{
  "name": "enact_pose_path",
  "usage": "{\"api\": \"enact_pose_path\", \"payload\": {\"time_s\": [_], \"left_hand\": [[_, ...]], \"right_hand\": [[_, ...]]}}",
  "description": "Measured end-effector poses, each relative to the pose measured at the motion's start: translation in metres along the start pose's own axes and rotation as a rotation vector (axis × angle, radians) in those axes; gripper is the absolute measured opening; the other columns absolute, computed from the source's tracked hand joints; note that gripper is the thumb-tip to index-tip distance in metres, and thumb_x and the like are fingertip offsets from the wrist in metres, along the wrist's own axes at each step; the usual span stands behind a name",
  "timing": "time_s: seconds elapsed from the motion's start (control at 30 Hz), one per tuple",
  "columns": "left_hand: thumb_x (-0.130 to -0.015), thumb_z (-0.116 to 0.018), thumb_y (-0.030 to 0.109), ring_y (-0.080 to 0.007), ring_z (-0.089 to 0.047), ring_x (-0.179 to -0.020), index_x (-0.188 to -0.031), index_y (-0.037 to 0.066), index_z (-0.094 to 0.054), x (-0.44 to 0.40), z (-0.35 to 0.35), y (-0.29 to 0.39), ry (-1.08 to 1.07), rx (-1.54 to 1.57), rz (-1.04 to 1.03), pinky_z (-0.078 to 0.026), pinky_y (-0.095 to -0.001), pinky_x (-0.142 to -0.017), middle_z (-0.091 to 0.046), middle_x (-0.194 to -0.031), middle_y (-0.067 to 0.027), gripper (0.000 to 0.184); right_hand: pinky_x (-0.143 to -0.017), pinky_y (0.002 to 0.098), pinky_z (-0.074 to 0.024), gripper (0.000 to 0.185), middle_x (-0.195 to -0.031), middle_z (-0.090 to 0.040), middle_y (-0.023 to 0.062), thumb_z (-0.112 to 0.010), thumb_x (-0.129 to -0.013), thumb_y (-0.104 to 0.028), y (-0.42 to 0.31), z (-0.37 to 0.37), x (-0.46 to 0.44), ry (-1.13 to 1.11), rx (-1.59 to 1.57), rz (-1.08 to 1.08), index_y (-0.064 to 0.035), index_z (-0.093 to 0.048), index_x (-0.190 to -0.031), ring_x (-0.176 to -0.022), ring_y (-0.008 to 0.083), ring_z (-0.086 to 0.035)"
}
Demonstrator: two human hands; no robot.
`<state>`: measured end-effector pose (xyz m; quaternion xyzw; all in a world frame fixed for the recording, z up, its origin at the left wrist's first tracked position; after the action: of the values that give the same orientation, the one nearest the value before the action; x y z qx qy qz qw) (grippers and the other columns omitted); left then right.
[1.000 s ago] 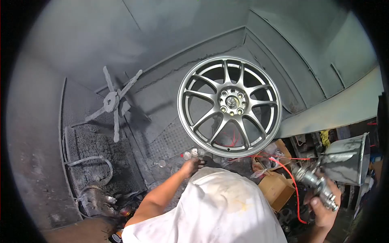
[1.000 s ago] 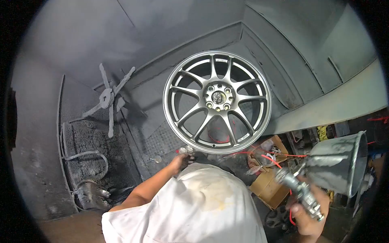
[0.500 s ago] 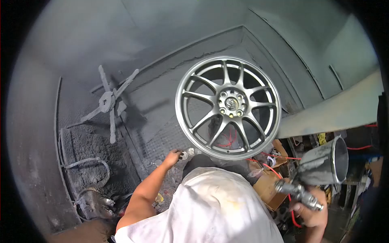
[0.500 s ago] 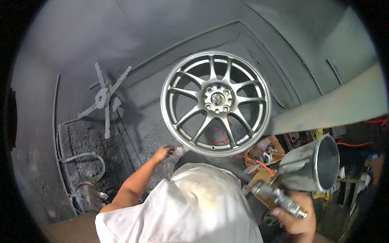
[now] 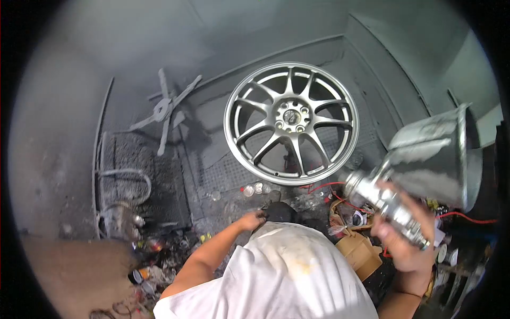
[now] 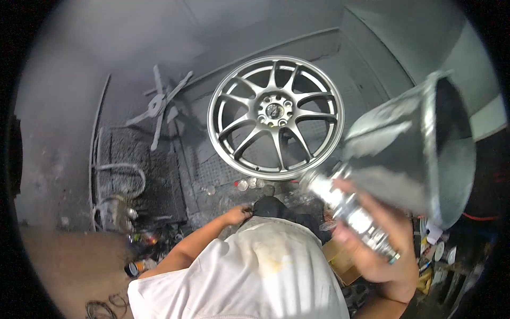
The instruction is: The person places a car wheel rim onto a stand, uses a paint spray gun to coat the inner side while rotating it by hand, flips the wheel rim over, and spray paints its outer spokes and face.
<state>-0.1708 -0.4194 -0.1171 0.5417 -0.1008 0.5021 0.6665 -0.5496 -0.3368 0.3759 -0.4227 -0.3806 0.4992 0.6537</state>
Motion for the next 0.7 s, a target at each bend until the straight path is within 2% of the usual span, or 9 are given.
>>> {"api": "enact_pose_path", "payload": {"time_s": [0.07,0.17,0.2,0.27,0.33,0.43,0.57,0.63,0.7], "left_hand": [[-0.094,-0.062,0.029,-0.0345,-0.066,-0.116,-0.128,0.004,-0.067,0.031,-0.020,-0.009,0.047,0.023,0.065,-0.050,-0.0417,-0.101,-0.070,-0.123,-0.0206,0.042],[-0.094,-0.063,0.033,-0.0364,-0.066,-0.117,-0.130,0.002,-0.065,0.089,-0.042,-0.023,0.155,0.143,0.185,-0.050,-0.0423,-0.102,-0.069,-0.125,-0.0232,0.048],[-0.093,-0.064,0.035,-0.0378,-0.065,-0.119,-0.131,0.001,-0.065,0.108,-0.046,-0.032,0.229,0.239,0.245,-0.050,-0.0429,-0.102,-0.068,-0.126,-0.0249,0.051],[-0.092,-0.065,0.037,-0.0409,-0.065,-0.119,-0.133,-0.001,-0.063,0.122,-0.082,-0.118,0.180,0.118,0.163,-0.050,-0.0439,-0.103,-0.067,-0.128,-0.0273,0.056],[-0.092,-0.066,0.036,-0.0422,-0.065,-0.118,-0.135,0.000,-0.063,0.153,-0.101,-0.158,0.322,0.060,0.384,-0.050,-0.0441,-0.102,-0.066,-0.128,-0.0282,0.056],[-0.091,-0.067,0.037,-0.0410,-0.065,-0.118,-0.134,0.001,-0.064,0.184,-0.103,-0.161,0.245,-0.044,0.462,-0.050,-0.0438,-0.104,-0.066,-0.129,-0.0272,0.056],[-0.092,-0.067,0.033,-0.0393,-0.068,-0.113,-0.126,0.004,-0.069,0.184,-0.089,-0.163,0.377,0.129,0.376,-0.052,-0.0446,-0.099,-0.070,-0.120,-0.0255,0.045],[-0.094,-0.067,0.029,-0.0385,-0.071,-0.102,-0.113,0.004,-0.074,0.192,-0.069,-0.131,0.467,0.078,0.274,-0.053,-0.0468,-0.090,-0.073,-0.106,-0.0246,0.032],[-0.095,-0.066,0.028,-0.0388,-0.071,-0.097,-0.107,0.003,-0.074,0.209,-0.066,-0.116,0.523,0.071,0.215,-0.053,-0.0478,-0.087,-0.072,-0.099,-0.0253,0.028]], "right_hand": [[-0.100,0.0352,-0.0478,0.048,-0.118,-0.071,0.0174,-0.076,-0.084,-0.016,0.007,0.004,0.011,-0.230,-0.038,-0.071,-0.0018,-0.069,-0.130,-0.112,0.0267,-0.067],[-0.099,0.0354,-0.0489,0.051,-0.111,-0.074,0.0168,-0.076,-0.085,-0.020,0.027,0.023,0.030,-0.280,0.039,-0.100,-0.0003,-0.068,-0.131,-0.108,0.0256,-0.069],[-0.088,0.0318,-0.0519,0.051,-0.099,-0.074,0.0117,-0.074,-0.087,-0.022,0.050,0.034,0.039,-0.223,0.142,-0.073,0.0014,-0.067,-0.131,-0.093,0.0203,-0.069],[-0.075,0.0275,-0.0505,0.055,-0.089,-0.068,0.0061,-0.072,-0.090,-0.024,0.079,0.049,0.055,0.013,0.025,-0.113,0.0027,-0.062,-0.137,-0.080,0.0134,-0.062],[-0.067,0.0249,-0.0456,0.060,-0.084,-0.061,0.0023,-0.071,-0.092,-0.024,0.097,0.066,0.060,0.148,0.074,-0.033,0.0052,-0.055,-0.142,-0.074,0.0087,-0.054],[-0.070,0.0253,-0.0458,0.058,-0.087,-0.061,0.0027,-0.067,-0.097,-0.024,0.108,0.070,0.061,0.293,0.117,0.091,0.0082,-0.051,-0.143,-0.075,0.0099,-0.054],[-0.071,0.0248,-0.0471,0.054,-0.088,-0.062,0.0022,-0.067,-0.098,-0.017,0.092,0.031,0.048,0.331,-0.038,0.099,0.0070,-0.052,-0.143,-0.075,0.0095,-0.056],[-0.071,0.0243,-0.0480,0.054,-0.088,-0.063,0.0022,-0.068,-0.098,-0.015,0.076,-0.002,0.045,0.292,-0.076,0.138,0.0065,-0.052,-0.144,-0.075,0.0091,-0.057],[-0.072,0.0237,-0.0490,0.054,-0.090,-0.064,0.0023,-0.070,-0.097,-0.012,0.061,-0.037,0.053,0.242,-0.109,0.161,0.0063,-0.052,-0.144,-0.075,0.0088,-0.057]]}}
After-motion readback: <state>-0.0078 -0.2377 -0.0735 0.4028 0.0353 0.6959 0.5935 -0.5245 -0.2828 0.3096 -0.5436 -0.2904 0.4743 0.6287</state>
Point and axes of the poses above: each hand's wrist, its own x-axis away from the middle knuckle, its own z-axis out of the back of the hand, y = z × x, the point moved 4 cm from there along -x, towards the middle knuckle
